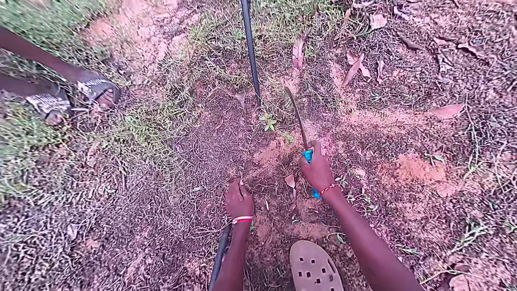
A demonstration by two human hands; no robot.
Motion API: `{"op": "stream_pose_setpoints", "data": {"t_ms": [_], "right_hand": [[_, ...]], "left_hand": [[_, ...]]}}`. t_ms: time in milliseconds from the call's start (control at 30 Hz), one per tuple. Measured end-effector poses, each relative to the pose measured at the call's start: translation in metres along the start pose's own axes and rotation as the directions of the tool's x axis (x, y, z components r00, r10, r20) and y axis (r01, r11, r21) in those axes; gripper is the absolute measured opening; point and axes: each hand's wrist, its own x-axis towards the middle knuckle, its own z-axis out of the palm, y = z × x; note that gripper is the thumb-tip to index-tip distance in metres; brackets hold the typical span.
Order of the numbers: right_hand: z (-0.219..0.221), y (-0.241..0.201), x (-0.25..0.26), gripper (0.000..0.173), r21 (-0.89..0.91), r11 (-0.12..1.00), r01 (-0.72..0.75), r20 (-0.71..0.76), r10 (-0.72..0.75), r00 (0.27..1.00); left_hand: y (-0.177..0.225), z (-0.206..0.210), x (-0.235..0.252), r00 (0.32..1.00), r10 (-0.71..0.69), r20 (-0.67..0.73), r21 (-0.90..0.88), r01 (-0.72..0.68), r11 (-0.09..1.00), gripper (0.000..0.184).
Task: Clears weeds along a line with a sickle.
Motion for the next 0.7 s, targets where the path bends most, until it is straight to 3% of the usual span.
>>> {"op": "stream_pose_setpoints", "data": {"t_ms": [100,200,267,300,333,367,400,433,467,600,700], "right_hand": [[0.007,-0.025,-0.001,0.054,0.032,0.965,0.261,-0.254,-0.244,0.936],[0.014,-0.056,0.010,0.052,-0.004,0.841,0.540,-0.577,-0.443,0.686],[0.020,-0.073,0.021,0.048,-0.051,0.810,0.584,-0.656,-0.468,0.592],[0.027,-0.076,0.028,0.045,-0.061,0.837,0.544,-0.647,-0.448,0.617],[0.036,-0.076,0.033,0.041,-0.052,0.891,0.450,-0.581,-0.394,0.713],[0.043,-0.075,0.034,0.042,-0.034,0.958,0.284,-0.394,-0.274,0.877],[0.047,-0.075,0.034,0.045,-0.069,0.994,0.085,-0.113,-0.093,0.989],[0.049,-0.071,0.034,0.052,-0.141,0.989,-0.039,0.101,0.054,0.993],[0.048,-0.067,0.028,0.052,-0.213,0.973,-0.090,0.201,0.134,0.970],[0.024,-0.061,-0.034,0.052,-0.280,0.959,-0.044,0.302,0.131,0.944],[0.037,-0.031,-0.078,0.051,-0.128,0.992,0.011,0.260,0.023,0.965]], "left_hand": [[0.001,0.004,-0.001,0.999,0.032,-0.031,0.066,-0.030,0.997,0.036],[0.002,0.006,-0.002,0.999,0.032,-0.022,0.112,-0.030,0.993,0.038],[0.004,0.005,-0.002,1.000,0.030,-0.005,0.137,-0.029,0.990,0.039],[0.006,0.005,-0.001,1.000,0.024,0.009,0.146,-0.025,0.989,0.039],[0.008,0.005,-0.001,1.000,0.014,0.020,0.155,-0.017,0.988,0.039],[0.009,0.005,-0.001,1.000,0.007,0.021,0.164,-0.010,0.986,0.039],[0.009,0.004,-0.002,1.000,-0.002,0.019,0.175,-0.002,0.985,0.039],[0.008,0.004,-0.003,1.000,-0.010,0.028,0.182,0.005,0.983,0.039],[0.009,0.003,-0.004,0.999,-0.018,0.043,0.186,0.009,0.983,0.040],[0.009,0.003,-0.002,0.997,-0.033,0.073,0.190,0.019,0.982,0.041],[0.007,0.006,-0.001,0.999,0.003,0.046,0.180,-0.011,0.984,0.041]]}}
